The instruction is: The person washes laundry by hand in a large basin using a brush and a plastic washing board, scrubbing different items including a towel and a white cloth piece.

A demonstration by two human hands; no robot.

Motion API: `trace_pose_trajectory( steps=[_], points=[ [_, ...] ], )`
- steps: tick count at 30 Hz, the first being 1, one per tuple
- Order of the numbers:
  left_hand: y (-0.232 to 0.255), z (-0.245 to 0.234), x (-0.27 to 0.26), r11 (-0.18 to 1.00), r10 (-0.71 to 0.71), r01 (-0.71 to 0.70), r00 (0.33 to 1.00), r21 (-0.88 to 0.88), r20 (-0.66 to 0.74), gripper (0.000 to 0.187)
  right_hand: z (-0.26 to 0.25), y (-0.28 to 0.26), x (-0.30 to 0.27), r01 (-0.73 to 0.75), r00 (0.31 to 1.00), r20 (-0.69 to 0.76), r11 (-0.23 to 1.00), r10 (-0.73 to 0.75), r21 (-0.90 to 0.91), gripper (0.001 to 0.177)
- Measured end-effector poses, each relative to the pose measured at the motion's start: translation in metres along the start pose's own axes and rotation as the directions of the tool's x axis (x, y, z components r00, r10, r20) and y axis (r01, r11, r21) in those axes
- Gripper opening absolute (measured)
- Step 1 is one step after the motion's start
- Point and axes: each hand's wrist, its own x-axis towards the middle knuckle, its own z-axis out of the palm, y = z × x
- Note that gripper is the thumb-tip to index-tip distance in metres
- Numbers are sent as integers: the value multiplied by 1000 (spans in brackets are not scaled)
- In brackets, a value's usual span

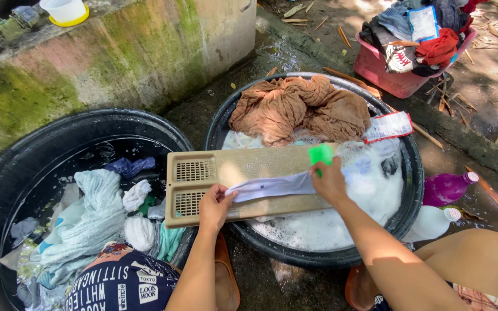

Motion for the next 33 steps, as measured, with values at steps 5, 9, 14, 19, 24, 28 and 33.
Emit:
trace_pose_trajectory(
  steps=[5,9,14,19,24,28,33],
  points=[
    [-6,5,6,996,-20,19,1000,85,1,22,-31,-31,45,-33,992,-123,999,35,18,19],
    [-1,4,3,922,193,-147,976,357,-96,31,2,-87,19,97,995,12,995,-96,-28,44],
    [9,2,-9,838,245,-180,968,515,-59,29,57,-134,-60,234,869,428,968,-249,87,81],
    [17,4,-9,814,179,-155,984,560,12,28,19,15,4,-131,978,134,974,157,-183,70],
    [4,10,-2,807,100,-87,995,584,9,31,60,-28,-7,245,969,17,962,-245,-118,79],
    [-16,8,3,775,266,-211,964,596,-4,15,108,-61,-95,280,949,82,935,-303,218,67],
    [5,7,1,804,52,-60,998,592,31,35,51,73,6,-74,995,-45,977,85,200,78]
  ],
)
